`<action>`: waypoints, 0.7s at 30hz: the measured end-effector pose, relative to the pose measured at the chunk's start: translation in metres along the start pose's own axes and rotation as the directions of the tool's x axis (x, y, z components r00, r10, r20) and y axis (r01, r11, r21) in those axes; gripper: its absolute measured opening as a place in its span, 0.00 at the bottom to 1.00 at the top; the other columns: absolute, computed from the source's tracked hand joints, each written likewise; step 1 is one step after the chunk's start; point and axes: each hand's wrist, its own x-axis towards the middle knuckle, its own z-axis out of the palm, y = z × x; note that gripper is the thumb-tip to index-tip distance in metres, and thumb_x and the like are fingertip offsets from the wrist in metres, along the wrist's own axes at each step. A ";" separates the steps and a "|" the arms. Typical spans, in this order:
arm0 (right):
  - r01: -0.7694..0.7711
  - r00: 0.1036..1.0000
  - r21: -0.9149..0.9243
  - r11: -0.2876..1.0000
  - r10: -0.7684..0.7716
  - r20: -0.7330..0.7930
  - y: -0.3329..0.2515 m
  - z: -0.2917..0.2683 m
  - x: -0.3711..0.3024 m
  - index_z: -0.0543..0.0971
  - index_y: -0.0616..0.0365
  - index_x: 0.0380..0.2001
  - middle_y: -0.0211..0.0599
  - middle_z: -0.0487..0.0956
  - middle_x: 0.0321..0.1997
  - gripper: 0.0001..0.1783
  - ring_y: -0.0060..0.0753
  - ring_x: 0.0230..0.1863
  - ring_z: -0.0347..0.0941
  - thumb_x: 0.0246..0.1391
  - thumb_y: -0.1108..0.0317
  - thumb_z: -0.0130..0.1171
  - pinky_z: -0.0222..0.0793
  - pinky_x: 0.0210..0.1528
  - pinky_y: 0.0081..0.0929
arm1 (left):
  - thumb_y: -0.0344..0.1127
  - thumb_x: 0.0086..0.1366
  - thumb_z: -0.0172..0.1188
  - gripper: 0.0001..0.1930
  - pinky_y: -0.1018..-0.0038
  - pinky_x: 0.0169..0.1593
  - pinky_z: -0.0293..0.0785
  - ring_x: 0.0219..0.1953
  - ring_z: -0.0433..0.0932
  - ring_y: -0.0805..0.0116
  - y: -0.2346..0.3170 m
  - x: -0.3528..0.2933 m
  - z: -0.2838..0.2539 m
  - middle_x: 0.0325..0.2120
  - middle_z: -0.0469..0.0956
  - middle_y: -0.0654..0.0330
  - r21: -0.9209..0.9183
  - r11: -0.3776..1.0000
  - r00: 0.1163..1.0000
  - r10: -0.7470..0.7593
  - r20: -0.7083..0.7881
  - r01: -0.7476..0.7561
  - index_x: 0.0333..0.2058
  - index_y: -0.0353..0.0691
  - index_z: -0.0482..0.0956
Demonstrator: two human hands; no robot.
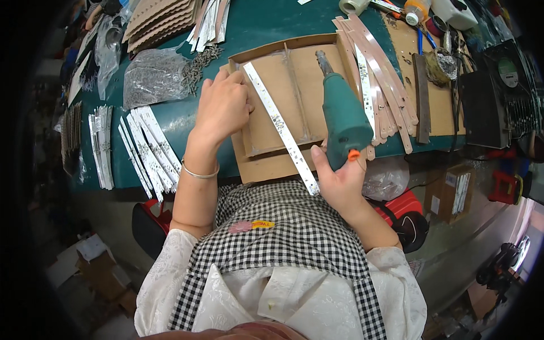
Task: The person uses a soldering iron to apply heat to specific points on a white LED strip. They hold the strip steady with their left hand while manipulating the tool with their right hand. The person repeatedly picks up new strips from a pile on the table and places the finished ones into a cardboard box.
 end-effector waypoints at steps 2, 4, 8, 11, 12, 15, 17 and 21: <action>0.062 0.997 0.007 0.998 -0.063 0.038 0.004 -0.004 -0.004 0.65 0.65 0.60 0.33 0.70 0.43 0.29 0.22 0.43 0.69 0.55 0.85 0.59 0.74 0.43 0.22 | 0.33 0.51 0.68 0.05 0.60 0.44 0.64 0.45 0.73 0.60 0.001 -0.001 0.000 0.35 0.78 0.60 0.018 1.000 1.000 0.002 0.002 -0.002 0.24 0.39 0.85; 0.096 0.994 0.032 0.995 -0.098 0.054 0.011 -0.011 -0.010 0.66 0.65 0.59 0.32 0.70 0.43 0.28 0.21 0.42 0.69 0.55 0.85 0.59 0.73 0.43 0.21 | 0.33 0.50 0.68 0.04 0.60 0.44 0.64 0.45 0.72 0.60 0.001 -0.006 0.002 0.35 0.78 0.61 0.017 1.000 0.997 0.020 -0.075 -0.019 0.24 0.39 0.85; 0.191 0.980 -0.075 0.979 -0.186 0.067 0.010 -0.025 -0.013 0.68 0.64 0.55 0.32 0.70 0.39 0.26 0.22 0.39 0.68 0.54 0.86 0.60 0.70 0.40 0.20 | 0.34 0.47 0.71 0.06 0.61 0.45 0.63 0.46 0.72 0.60 0.001 -0.015 0.004 0.35 0.77 0.62 -0.019 0.999 0.985 0.034 -0.168 -0.037 0.24 0.41 0.85; 0.140 0.988 -0.062 0.988 -0.135 0.074 0.008 -0.031 -0.012 0.68 0.64 0.54 0.32 0.70 0.37 0.25 0.23 0.38 0.68 0.53 0.87 0.61 0.71 0.40 0.21 | 0.36 0.43 0.74 0.10 0.61 0.45 0.63 0.45 0.72 0.60 0.003 -0.018 -0.008 0.36 0.78 0.63 -0.046 0.999 0.994 0.025 -0.107 -0.030 0.24 0.42 0.85; 0.141 0.989 -0.048 0.989 -0.137 0.063 0.009 -0.031 -0.013 0.68 0.64 0.53 0.33 0.70 0.38 0.25 0.23 0.38 0.68 0.53 0.87 0.61 0.72 0.40 0.21 | 0.37 0.42 0.75 0.10 0.61 0.45 0.63 0.45 0.72 0.60 0.004 -0.016 -0.010 0.36 0.78 0.63 -0.030 0.999 0.998 0.016 -0.057 -0.018 0.24 0.43 0.85; 0.143 0.989 -0.018 0.990 -0.142 0.036 0.009 -0.032 -0.013 0.68 0.64 0.53 0.34 0.71 0.38 0.25 0.23 0.37 0.69 0.52 0.87 0.61 0.73 0.39 0.23 | 0.37 0.41 0.75 0.10 0.62 0.45 0.63 0.45 0.72 0.60 0.002 -0.004 -0.012 0.34 0.78 0.64 -0.004 1.000 0.998 -0.004 0.070 0.004 0.23 0.43 0.85; 0.143 0.989 -0.015 0.990 -0.142 0.032 0.008 -0.033 -0.013 0.68 0.64 0.54 0.34 0.71 0.38 0.26 0.24 0.37 0.69 0.52 0.87 0.61 0.74 0.37 0.23 | 0.37 0.42 0.75 0.09 0.62 0.45 0.62 0.45 0.72 0.60 0.000 0.003 -0.012 0.32 0.77 0.64 -0.019 1.000 0.993 -0.004 0.121 0.006 0.22 0.43 0.85; 0.167 0.986 -0.005 0.986 -0.167 -0.017 0.009 -0.034 -0.013 0.74 0.62 0.44 0.32 0.76 0.38 0.17 0.21 0.37 0.73 0.53 0.84 0.65 0.71 0.38 0.20 | 0.35 0.45 0.73 0.06 0.61 0.45 0.62 0.45 0.71 0.60 -0.001 0.006 -0.009 0.30 0.77 0.64 -0.004 1.000 0.991 0.015 0.135 -0.014 0.21 0.43 0.84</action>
